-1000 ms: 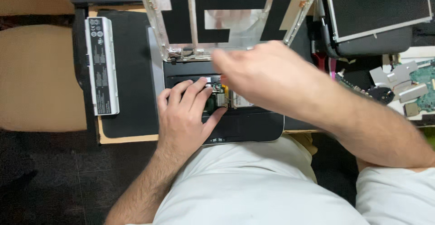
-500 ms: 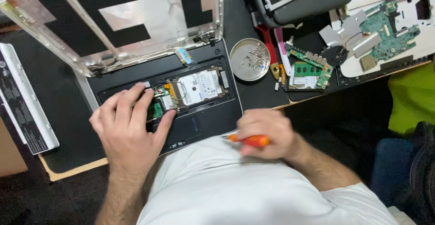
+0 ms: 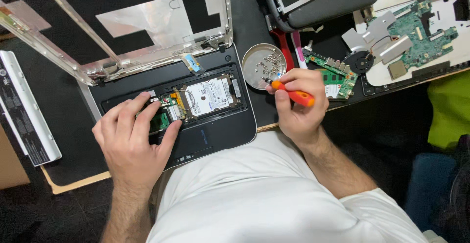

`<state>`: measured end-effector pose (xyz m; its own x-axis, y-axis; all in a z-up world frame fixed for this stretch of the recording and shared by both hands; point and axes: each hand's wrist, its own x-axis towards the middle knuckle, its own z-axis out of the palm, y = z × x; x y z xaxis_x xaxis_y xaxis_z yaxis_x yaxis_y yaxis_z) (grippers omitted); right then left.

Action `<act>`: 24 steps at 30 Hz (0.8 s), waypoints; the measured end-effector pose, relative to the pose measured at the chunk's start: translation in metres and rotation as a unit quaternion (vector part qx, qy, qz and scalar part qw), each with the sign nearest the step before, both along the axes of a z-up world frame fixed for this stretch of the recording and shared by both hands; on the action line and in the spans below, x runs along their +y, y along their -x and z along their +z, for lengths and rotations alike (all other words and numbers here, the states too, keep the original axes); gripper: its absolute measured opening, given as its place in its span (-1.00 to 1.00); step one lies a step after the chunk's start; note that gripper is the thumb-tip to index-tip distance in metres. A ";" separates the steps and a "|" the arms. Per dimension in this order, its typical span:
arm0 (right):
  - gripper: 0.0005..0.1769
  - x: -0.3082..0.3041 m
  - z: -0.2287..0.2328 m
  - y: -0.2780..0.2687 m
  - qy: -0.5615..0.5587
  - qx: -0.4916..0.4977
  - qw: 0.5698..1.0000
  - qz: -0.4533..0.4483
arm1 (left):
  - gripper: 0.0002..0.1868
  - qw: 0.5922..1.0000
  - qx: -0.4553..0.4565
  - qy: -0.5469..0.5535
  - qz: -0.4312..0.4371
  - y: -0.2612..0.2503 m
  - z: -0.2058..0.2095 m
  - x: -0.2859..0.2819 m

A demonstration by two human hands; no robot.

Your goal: The person uses a screwdriver to tighten screws on the internal components of a disassembled laptop. They then insert a green RAM module into a slot and continue securing the internal parts with screws.

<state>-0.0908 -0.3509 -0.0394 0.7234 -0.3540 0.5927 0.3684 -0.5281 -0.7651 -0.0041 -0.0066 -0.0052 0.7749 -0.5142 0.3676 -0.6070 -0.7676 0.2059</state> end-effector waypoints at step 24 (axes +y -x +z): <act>-0.77 0.005 -0.005 -0.005 0.008 0.028 0.999 -0.039 | -0.57 1.000 -0.008 0.013 -0.001 -0.001 -0.001 0.002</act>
<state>-0.0857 -0.3462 -0.0445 0.7265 -0.4007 0.5582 0.2827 -0.5662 -0.7743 -0.0029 -0.0042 -0.0063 0.7682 -0.5054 0.3930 -0.6115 -0.7610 0.2166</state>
